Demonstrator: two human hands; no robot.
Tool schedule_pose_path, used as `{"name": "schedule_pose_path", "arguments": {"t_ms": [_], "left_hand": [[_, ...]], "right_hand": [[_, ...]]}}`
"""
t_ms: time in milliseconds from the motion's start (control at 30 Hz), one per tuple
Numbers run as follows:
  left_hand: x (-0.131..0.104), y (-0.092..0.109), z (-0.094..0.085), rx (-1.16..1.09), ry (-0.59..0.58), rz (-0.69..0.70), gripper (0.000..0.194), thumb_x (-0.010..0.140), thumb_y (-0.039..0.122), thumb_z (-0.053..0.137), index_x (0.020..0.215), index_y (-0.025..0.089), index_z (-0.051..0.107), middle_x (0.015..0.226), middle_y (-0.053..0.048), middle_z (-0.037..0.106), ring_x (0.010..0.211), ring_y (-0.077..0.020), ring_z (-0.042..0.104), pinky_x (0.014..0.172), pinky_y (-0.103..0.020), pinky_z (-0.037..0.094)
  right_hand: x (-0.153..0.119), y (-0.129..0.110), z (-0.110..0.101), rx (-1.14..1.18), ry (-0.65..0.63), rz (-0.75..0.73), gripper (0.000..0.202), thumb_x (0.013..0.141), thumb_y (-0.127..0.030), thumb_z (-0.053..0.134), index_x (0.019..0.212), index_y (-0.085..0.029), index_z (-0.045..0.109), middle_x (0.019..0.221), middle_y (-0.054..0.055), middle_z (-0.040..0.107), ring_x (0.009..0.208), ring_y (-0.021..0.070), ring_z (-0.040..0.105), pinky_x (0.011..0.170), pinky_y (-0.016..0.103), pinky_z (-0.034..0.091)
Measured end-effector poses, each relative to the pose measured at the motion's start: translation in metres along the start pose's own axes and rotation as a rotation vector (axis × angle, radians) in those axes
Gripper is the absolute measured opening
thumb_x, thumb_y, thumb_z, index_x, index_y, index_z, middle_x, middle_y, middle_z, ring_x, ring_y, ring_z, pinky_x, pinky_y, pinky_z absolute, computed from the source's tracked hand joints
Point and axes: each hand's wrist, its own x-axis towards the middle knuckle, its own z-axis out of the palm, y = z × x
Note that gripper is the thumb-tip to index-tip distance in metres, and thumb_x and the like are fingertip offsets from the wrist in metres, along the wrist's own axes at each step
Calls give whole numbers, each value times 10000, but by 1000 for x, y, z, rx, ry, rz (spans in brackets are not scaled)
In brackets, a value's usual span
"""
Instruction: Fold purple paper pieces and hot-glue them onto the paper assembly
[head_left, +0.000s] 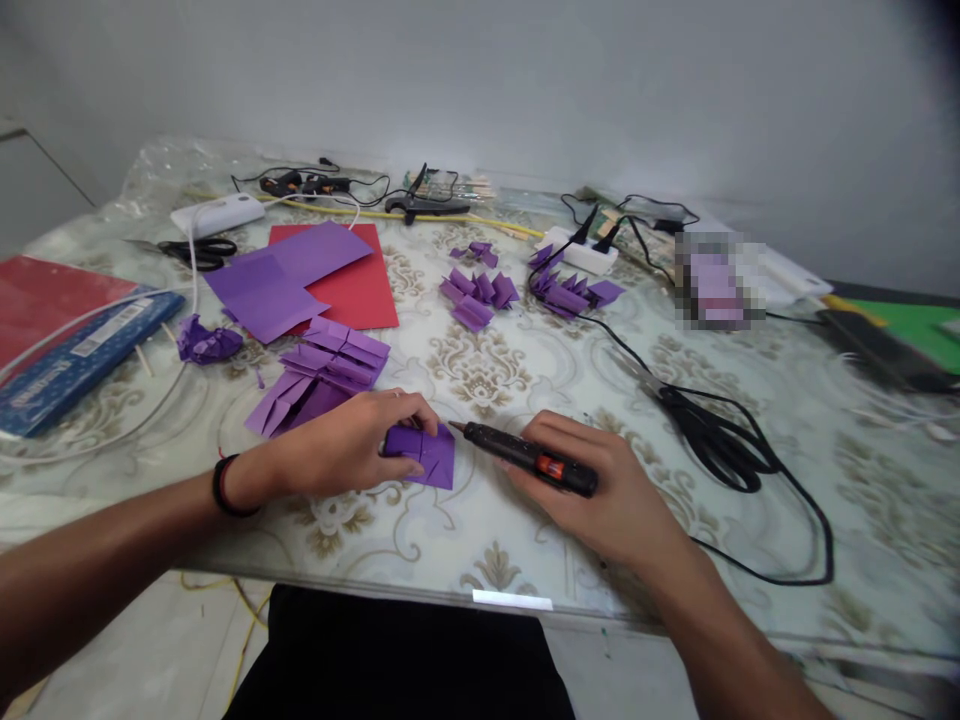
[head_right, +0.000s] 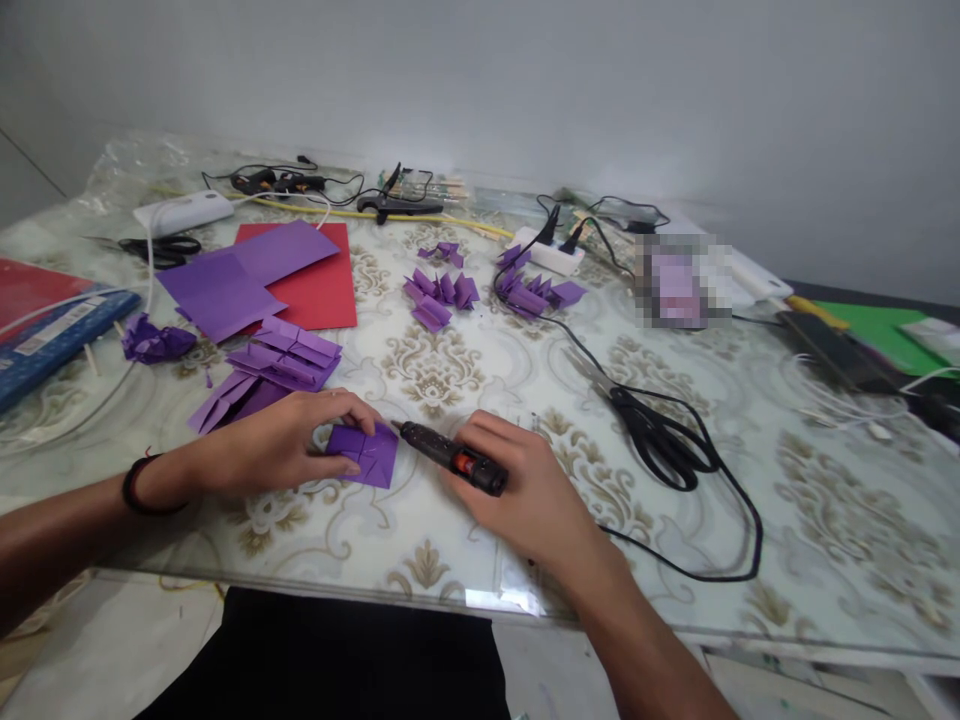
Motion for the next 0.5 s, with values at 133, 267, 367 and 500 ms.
{"name": "schedule_pose_path", "arguments": {"t_ms": [133, 267, 367, 500], "left_hand": [[-2, 3, -2, -16, 10, -14, 326, 894, 150, 748, 1181, 217, 609, 1201, -76, 745, 1108, -250, 726, 975, -390, 560], [-5, 5, -6, 31, 5, 35, 401, 904, 183, 765, 1269, 221, 605, 1260, -101, 725, 1154, -271, 706, 1001, -418, 563], [-6, 2, -6, 74, 9, 124, 321, 915, 197, 764, 1223, 191, 672, 1270, -126, 714, 1196, -288, 680, 1050, -440, 552], [-6, -2, -4, 83, 2, 193, 235, 931, 184, 743, 1165, 162, 728, 1254, -138, 723, 1198, -281, 679, 1070, -408, 550]], "right_hand": [[-1, 7, -11, -103, 173, 120, 156, 990, -278, 656, 855, -237, 589, 802, 10, 562, 703, 194, 557, 657, 329, 421], [-7, 39, -26, -353, 236, 168, 168, 986, -383, 662, 906, -250, 598, 878, 51, 625, 751, 249, 613, 690, 374, 453], [-15, 63, -37, -417, 149, 154, 253, 983, -490, 663, 1015, -240, 661, 1016, 93, 678, 888, 303, 682, 805, 431, 527], [-21, 58, -50, -420, 51, 92, 430, 968, -563, 688, 1256, -244, 675, 1306, 148, 685, 1179, 387, 671, 1024, 544, 523]]}}
